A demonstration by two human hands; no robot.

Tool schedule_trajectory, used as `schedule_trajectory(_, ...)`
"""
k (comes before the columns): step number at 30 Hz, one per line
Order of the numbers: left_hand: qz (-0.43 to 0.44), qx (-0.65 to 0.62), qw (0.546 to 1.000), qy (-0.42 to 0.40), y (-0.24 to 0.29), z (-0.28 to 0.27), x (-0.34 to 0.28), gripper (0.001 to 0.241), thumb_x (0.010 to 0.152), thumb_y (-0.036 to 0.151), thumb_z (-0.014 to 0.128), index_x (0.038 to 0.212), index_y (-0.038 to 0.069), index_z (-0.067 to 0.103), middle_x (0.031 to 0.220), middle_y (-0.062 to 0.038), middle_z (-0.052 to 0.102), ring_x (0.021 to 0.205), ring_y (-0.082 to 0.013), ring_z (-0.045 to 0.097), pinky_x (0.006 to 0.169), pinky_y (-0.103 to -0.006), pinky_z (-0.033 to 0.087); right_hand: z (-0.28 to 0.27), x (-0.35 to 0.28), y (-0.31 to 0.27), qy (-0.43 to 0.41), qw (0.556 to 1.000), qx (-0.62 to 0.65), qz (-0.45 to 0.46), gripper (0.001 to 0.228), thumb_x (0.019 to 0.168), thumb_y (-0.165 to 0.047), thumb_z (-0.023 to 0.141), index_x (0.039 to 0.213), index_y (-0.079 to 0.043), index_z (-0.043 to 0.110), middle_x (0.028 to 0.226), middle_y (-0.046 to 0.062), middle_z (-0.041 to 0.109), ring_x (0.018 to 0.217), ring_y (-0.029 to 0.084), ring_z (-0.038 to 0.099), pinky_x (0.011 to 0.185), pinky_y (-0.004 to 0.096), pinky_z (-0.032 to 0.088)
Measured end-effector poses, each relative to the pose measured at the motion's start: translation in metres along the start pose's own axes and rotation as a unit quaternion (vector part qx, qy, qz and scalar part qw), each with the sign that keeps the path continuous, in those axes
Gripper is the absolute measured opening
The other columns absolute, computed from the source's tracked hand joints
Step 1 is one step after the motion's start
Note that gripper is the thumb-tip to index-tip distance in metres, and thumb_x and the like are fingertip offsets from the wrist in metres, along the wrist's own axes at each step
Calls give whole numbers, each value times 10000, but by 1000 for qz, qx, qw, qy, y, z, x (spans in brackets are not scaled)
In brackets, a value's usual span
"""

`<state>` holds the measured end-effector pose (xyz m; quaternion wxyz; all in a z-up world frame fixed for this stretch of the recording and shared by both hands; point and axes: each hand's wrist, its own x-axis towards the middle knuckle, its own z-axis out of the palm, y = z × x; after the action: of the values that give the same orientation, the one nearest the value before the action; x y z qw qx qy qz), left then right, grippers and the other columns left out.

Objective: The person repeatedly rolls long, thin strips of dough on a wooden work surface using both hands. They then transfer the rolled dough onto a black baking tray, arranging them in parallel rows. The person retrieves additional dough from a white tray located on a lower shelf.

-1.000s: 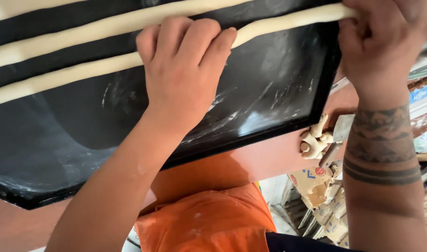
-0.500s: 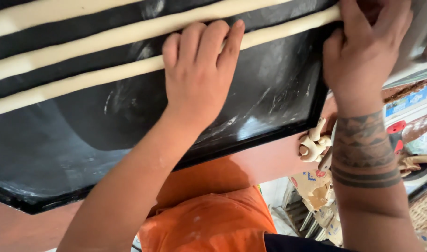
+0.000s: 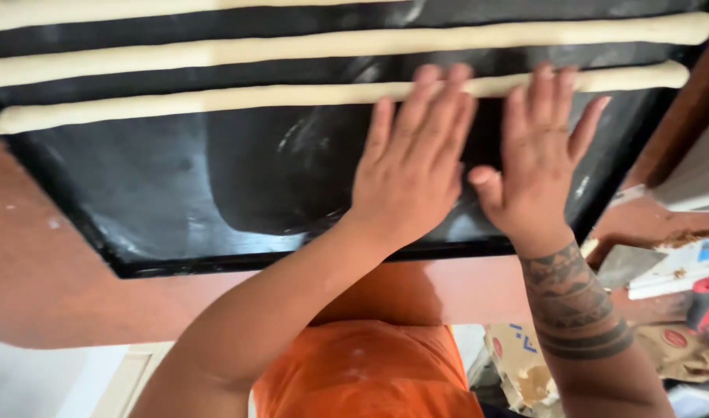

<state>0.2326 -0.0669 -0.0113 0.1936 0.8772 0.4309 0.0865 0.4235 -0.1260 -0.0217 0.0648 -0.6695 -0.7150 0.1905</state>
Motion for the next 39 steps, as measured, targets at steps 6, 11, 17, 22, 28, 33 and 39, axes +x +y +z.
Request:
schedule_trajectory(6,-15,24,1000,-10,-19,8,-2,571,1179,434,413,1623,74,412,1655,-118,327,1551,-315,323,1244,-557,125,16,18,-35,13,998,-26,55,901,1056,-694,104,1684,-48,139,1739,280,98,1641,451,35,1317,656,-77)
schedule_trajectory(11,0,28,1000,3,-25,8,0,546,1178,407,273,1626,100,327,1666,-129,330,1562,-327,337,1231,-562,83,29,16,-35,31,997,-28,68,904,1050,-699,95,1697,-67,116,1754,236,48,1657,410,-6,1347,609,-95)
schedule_trajectory(17,-94,108,981,-133,-48,-13,-22,848,1152,687,715,1651,215,217,1711,-115,197,1603,-385,203,1248,-668,113,15,11,-45,28,997,-22,63,880,1070,-678,134,1677,-42,143,1735,273,111,1634,450,46,1319,621,-64)
schedule_trajectory(22,-149,76,985,-53,-57,-5,-38,675,1150,655,593,1654,301,316,1689,-222,209,1595,-452,233,1168,-729,-32,21,20,-50,-14,992,-44,116,893,1074,-660,199,1662,12,187,1705,308,108,1606,494,74,1256,700,-28)
schedule_trajectory(28,4,101,988,-113,-27,-1,-4,959,1128,733,851,1675,280,207,1710,-94,165,1579,-377,170,1245,-630,161,10,16,-23,53,973,-92,206,866,1076,-621,148,1662,15,190,1725,250,129,1636,411,96,1320,595,3)
schedule_trajectory(33,61,90,993,-43,-3,-3,-11,809,1088,522,835,1637,262,300,1683,-119,274,1573,-353,288,1244,-634,293,8,16,14,45,963,-108,242,845,1114,-635,169,1708,-42,68,1771,199,5,1672,368,-29,1356,563,-89)
schedule_trajectory(39,75,-4,997,15,-5,-23,-98,534,1063,255,657,1554,141,478,1617,-214,407,1515,-443,388,1214,-675,156,10,10,40,66,948,-149,273,875,1156,-698,237,1731,-66,51,1771,157,-39,1686,345,-33,1387,558,-46)
